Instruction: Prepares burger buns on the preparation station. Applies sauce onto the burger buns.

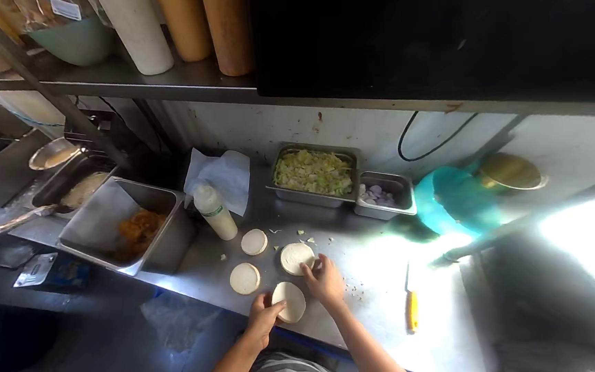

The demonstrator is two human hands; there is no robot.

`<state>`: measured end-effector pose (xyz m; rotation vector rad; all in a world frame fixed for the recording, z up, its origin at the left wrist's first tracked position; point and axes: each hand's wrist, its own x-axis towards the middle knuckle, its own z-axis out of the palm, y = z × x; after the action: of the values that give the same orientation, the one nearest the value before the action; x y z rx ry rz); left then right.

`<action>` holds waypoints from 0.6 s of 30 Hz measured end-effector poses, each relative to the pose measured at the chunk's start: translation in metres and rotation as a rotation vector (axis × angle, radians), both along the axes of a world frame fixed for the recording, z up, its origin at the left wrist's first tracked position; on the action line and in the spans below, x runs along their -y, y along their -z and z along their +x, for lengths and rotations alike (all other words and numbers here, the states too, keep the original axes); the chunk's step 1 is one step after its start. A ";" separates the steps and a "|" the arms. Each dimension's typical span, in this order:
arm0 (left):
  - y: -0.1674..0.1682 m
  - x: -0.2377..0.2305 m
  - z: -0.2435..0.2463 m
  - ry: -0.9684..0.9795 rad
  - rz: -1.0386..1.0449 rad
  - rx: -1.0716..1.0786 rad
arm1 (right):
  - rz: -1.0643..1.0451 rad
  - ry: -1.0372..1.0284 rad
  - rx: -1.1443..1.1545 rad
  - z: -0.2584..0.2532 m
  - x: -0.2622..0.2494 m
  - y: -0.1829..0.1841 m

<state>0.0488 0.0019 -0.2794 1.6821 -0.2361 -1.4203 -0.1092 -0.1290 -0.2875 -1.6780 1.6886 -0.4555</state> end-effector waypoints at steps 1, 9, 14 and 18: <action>-0.004 0.001 0.000 -0.001 -0.018 0.000 | 0.019 -0.025 -0.070 0.008 0.011 -0.004; -0.050 0.020 0.044 -0.210 -0.204 0.046 | 0.060 -0.102 0.066 0.013 0.013 -0.008; -0.057 0.076 0.037 -0.160 -0.268 0.001 | 0.265 0.005 0.595 -0.011 -0.044 0.010; -0.032 0.089 0.024 -0.006 -0.141 0.137 | 0.122 -0.111 0.284 -0.029 -0.061 0.025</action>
<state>0.0726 -0.0868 -0.2470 1.6633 -0.3983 -1.2552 -0.1380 -0.0679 -0.3122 -1.5300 1.3823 -0.5013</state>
